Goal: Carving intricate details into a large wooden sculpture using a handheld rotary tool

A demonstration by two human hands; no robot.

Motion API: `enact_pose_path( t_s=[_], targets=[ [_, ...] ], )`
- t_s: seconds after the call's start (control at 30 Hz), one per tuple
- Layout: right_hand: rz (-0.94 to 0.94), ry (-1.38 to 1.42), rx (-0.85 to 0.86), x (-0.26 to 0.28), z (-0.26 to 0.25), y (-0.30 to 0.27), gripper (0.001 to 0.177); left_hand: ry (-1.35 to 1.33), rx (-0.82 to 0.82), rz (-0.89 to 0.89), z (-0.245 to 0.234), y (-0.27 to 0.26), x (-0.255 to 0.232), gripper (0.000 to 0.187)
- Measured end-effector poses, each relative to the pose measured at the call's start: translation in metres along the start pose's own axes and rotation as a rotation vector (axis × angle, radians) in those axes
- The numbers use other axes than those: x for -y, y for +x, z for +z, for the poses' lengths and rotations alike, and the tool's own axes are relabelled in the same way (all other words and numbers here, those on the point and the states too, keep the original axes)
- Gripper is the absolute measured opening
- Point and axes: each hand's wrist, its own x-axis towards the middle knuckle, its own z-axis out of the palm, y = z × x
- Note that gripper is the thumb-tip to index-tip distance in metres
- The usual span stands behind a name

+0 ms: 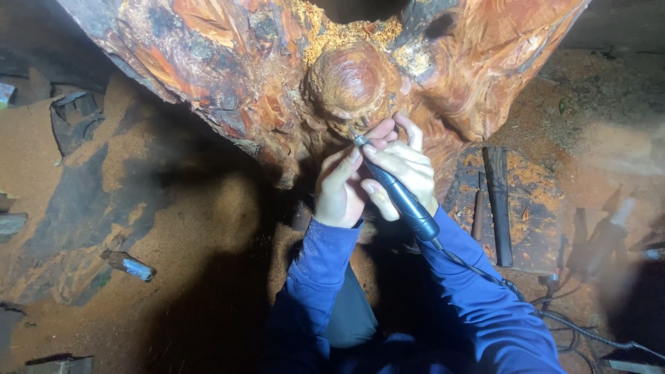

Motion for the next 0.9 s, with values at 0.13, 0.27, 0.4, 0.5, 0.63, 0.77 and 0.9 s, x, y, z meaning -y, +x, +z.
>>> enact_pose_path(
  t_s=[0.13,0.27,0.4,0.5,0.63,0.77,0.9],
  targets=[
    [-0.001,-0.015,0.017,-0.003,0.000,0.000,0.040,-0.047,0.027,-0.037,0.001,0.001,-0.003,0.048],
    [0.012,-0.020,0.006,-0.004,-0.001,-0.001,0.039,-0.041,-0.015,-0.025,0.014,0.001,-0.011,0.040],
    [0.013,-0.004,-0.014,-0.007,-0.002,-0.004,0.039,0.028,0.005,-0.037,0.007,0.003,-0.006,0.045],
    [0.017,0.001,-0.023,-0.007,-0.003,-0.005,0.038,-0.017,-0.021,-0.047,0.017,0.002,-0.011,0.038],
    [0.024,0.000,-0.035,-0.005,-0.001,-0.004,0.039,0.009,-0.036,-0.053,0.018,0.003,-0.011,0.036],
    [0.028,-0.002,-0.047,-0.004,-0.001,-0.003,0.039,0.013,-0.036,-0.066,0.020,0.004,-0.014,0.036],
    [0.032,-0.012,-0.060,-0.005,-0.001,-0.007,0.039,0.039,-0.041,-0.073,0.019,0.004,-0.013,0.037]
  ],
)
